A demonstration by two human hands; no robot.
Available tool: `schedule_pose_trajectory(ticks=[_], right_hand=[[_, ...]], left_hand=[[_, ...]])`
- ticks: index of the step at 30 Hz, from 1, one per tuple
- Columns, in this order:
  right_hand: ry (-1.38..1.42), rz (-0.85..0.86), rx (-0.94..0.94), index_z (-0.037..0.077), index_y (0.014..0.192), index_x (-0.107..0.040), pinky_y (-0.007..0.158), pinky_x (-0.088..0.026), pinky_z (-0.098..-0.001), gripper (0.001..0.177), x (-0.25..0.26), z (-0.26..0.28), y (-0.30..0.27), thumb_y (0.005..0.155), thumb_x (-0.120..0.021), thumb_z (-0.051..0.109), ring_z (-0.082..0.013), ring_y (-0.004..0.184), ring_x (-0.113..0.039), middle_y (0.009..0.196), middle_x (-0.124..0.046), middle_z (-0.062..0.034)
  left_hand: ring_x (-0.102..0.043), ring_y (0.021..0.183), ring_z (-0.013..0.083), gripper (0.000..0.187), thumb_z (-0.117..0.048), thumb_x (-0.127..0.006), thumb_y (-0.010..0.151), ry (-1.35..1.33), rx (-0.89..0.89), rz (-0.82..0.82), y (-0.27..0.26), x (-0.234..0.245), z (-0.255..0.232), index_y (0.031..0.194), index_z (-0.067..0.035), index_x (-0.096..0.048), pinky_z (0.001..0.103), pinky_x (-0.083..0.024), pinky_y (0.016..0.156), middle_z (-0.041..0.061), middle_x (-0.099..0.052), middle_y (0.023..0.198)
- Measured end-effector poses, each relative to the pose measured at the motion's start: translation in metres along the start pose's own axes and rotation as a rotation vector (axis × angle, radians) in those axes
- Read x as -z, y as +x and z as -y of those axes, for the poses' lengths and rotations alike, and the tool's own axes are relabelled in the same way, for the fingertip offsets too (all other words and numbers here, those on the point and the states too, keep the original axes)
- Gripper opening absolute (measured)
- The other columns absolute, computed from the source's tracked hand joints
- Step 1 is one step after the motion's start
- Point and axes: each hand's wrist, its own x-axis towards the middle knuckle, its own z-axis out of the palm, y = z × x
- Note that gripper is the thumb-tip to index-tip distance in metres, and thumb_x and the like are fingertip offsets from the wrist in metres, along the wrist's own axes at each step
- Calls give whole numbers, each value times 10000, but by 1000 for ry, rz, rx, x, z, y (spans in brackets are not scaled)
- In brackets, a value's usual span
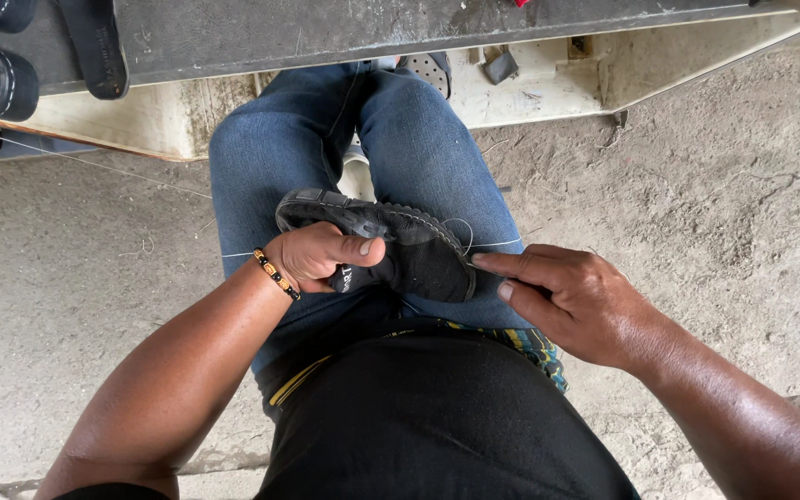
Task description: The person sits cross-legged on the floor and sews a black shoe using a needle and white thread. They repeatedly push the needle through the shoe's sole and pull the thread tight to secure the stitching.
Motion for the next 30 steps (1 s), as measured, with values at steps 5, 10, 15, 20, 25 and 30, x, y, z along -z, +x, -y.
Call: schedule_pose_trajectory(ticks=[5, 10, 15, 20, 25, 30], right_hand=[[-202, 18, 36, 198, 1383, -864, 589, -634, -445, 358, 11, 14, 2, 1063, -705, 190, -282, 591, -765, 801, -818, -119], [-393, 106, 20, 278, 1395, -852, 657, -673, -439, 368, 21, 16, 7, 1075, -673, 249, -260, 640, -792, 808, -812, -54], [-456, 167, -7, 311, 1397, -837, 685, -691, -458, 379, 26, 22, 10, 1087, -622, 285, -274, 666, -808, 813, -801, -41], [-560, 201, -6, 395, 1435, -795, 729, -703, -450, 408, 28, 16, 11, 1090, -586, 330, -255, 720, -821, 817, -782, 0], [-674, 252, -20, 407, 1428, -776, 765, -703, -481, 402, 31, 27, 17, 1092, -559, 370, -282, 767, -831, 824, -773, -12], [-746, 396, -38, 372, 1259, -802, 802, -695, -444, 333, 34, 25, 28, 1103, -511, 419, -243, 777, -831, 792, -771, 23]], left_hand=[[-639, 1474, 494, 524, -156, -719, 1084, -26, 0, 37, 6, -4, 1, 1534, 109, -672, 781, -438, 1260, 284, -718, 1546], [-605, 1495, 516, 578, -98, -742, 1063, -78, -35, 83, 8, -16, 6, 1574, 140, -612, 798, -433, 1251, 310, -679, 1579], [-579, 1514, 512, 611, -64, -778, 1032, -72, -57, 108, 9, -23, 3, 1583, 133, -601, 806, -426, 1255, 305, -664, 1598], [-571, 1519, 541, 662, -63, -796, 1020, -137, -41, 156, 12, -44, -2, 1619, 110, -574, 834, -416, 1239, 326, -639, 1614], [-538, 1544, 539, 733, -43, -841, 978, -122, -42, 174, 9, -46, 6, 1640, 98, -560, 834, -410, 1236, 310, -602, 1663], [-538, 1537, 558, 708, -30, -875, 956, -50, -53, 196, 10, -26, 14, 1595, 115, -608, 837, -359, 1276, 333, -596, 1665]])
